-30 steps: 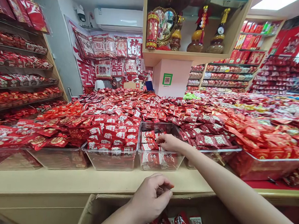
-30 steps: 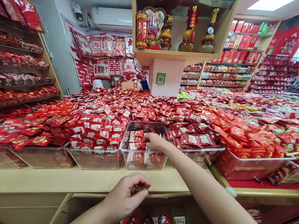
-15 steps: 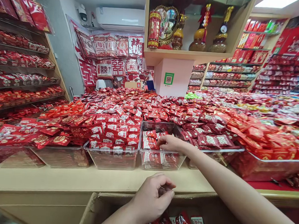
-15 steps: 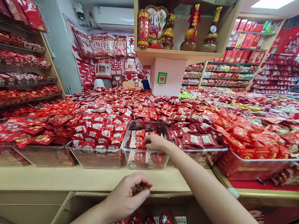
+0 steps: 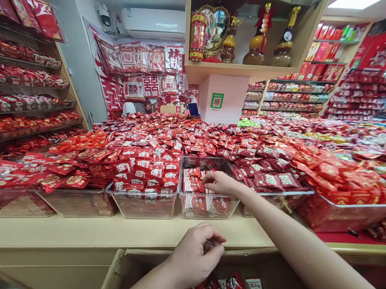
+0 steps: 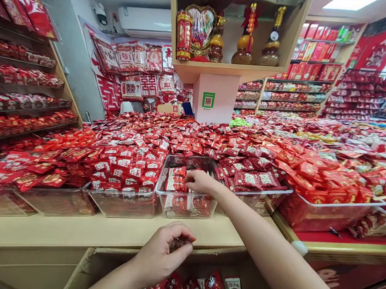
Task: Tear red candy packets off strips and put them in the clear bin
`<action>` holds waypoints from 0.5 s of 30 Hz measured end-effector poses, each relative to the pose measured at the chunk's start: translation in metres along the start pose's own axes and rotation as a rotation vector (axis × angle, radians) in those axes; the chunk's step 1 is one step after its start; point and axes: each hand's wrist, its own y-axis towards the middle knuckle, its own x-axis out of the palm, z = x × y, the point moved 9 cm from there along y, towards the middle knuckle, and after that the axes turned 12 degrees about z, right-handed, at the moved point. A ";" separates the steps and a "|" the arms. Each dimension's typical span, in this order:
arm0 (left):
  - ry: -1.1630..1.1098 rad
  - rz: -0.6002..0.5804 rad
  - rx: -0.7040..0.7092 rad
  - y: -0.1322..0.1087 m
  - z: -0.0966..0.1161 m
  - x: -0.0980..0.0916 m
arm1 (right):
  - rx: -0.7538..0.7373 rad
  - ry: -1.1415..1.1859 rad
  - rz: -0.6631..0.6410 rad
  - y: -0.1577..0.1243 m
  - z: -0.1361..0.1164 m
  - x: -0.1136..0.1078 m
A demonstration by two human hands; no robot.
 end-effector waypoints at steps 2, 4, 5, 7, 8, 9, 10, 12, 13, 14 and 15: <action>0.005 0.001 0.007 0.000 0.000 0.000 | -0.011 0.007 0.038 0.001 -0.002 -0.004; 0.000 0.003 0.014 0.000 -0.001 -0.001 | -0.008 0.000 0.117 0.004 -0.004 -0.015; -0.003 0.008 0.017 0.000 -0.002 -0.001 | -0.010 -0.004 0.184 0.005 -0.007 -0.024; -0.030 0.019 0.009 0.001 -0.005 -0.002 | -0.021 -0.009 0.384 0.000 -0.017 -0.050; -0.067 0.022 -0.008 0.001 -0.007 -0.003 | -0.022 -0.005 0.505 -0.008 -0.023 -0.065; -0.130 0.025 -0.037 0.001 -0.010 -0.003 | -0.017 0.004 0.618 -0.020 -0.030 -0.078; -0.214 0.031 -0.077 0.002 -0.014 -0.003 | -0.014 0.021 0.698 -0.036 -0.038 -0.086; -0.388 0.048 -0.156 0.003 -0.020 -0.003 | -0.022 0.106 0.724 -0.073 -0.056 -0.084; -0.452 0.060 -0.182 0.004 -0.021 -0.003 | -0.063 0.192 0.633 -0.090 -0.067 -0.071; -0.490 0.070 -0.200 0.005 -0.022 -0.003 | -0.099 0.302 0.537 -0.108 -0.078 -0.056; -0.502 0.072 -0.211 0.005 -0.023 -0.002 | -0.109 0.333 0.497 -0.127 -0.085 -0.043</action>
